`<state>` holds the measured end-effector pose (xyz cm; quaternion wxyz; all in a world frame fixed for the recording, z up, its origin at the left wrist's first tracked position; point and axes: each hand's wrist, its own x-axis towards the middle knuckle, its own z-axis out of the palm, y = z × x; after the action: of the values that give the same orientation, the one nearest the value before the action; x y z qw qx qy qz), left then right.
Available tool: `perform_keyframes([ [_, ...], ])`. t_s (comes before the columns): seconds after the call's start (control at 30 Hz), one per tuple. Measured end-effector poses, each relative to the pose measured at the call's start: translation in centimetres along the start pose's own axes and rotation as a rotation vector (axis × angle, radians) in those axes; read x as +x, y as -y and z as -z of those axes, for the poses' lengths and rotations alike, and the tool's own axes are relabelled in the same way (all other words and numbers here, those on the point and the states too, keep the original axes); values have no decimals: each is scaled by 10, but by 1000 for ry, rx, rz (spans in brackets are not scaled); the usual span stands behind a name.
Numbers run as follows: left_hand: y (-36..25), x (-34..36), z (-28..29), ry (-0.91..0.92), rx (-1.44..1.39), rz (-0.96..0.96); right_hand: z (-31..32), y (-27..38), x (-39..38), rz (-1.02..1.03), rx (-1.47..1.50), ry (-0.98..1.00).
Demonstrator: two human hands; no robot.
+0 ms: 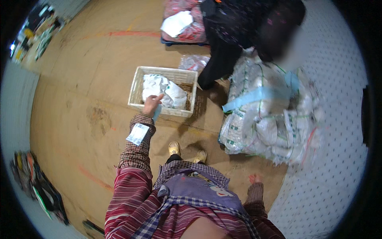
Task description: The person sorts through a stack of white bags by reading a paper slip and moving specific bags into a crate or to a different pile.
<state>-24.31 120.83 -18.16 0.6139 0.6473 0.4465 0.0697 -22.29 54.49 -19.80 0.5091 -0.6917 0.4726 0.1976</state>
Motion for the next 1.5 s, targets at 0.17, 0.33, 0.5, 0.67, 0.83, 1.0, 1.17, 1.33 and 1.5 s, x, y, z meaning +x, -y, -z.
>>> perform_keyframes([
  [0.17, 43, -91, -120, 968, -31, -409, 90, -203, -90, -284, -67, -10],
  [0.33, 17, -286, -228, 1257, 468, -107, 115, -271, -133, -129, -239, 229],
  [0.5, -10, -407, -338, 1503, 589, -209, 188, -375, -138, -333, 389, 80],
  [0.67, -56, -461, -438, 1500, 780, -581, 263, -294, -114, -345, 599, -178],
  [0.83, -80, -466, -561, 1291, 673, -804, 299, -185, -41, -101, 684, -138],
  [1.0, -121, -454, -731, 981, 503, -716, 357, -82, 55, 28, 595, -88],
  [1.17, -149, -401, -882, 619, 588, -892, 420, 23, 126, 1, 426, -70],
  [1.33, -207, -413, -972, 478, 881, -945, 459, 122, 181, 101, 372, -80],
  [1.5, -215, -361, -1019, 313, 971, -1190, 471, 219, 277, 313, 90, 190],
])
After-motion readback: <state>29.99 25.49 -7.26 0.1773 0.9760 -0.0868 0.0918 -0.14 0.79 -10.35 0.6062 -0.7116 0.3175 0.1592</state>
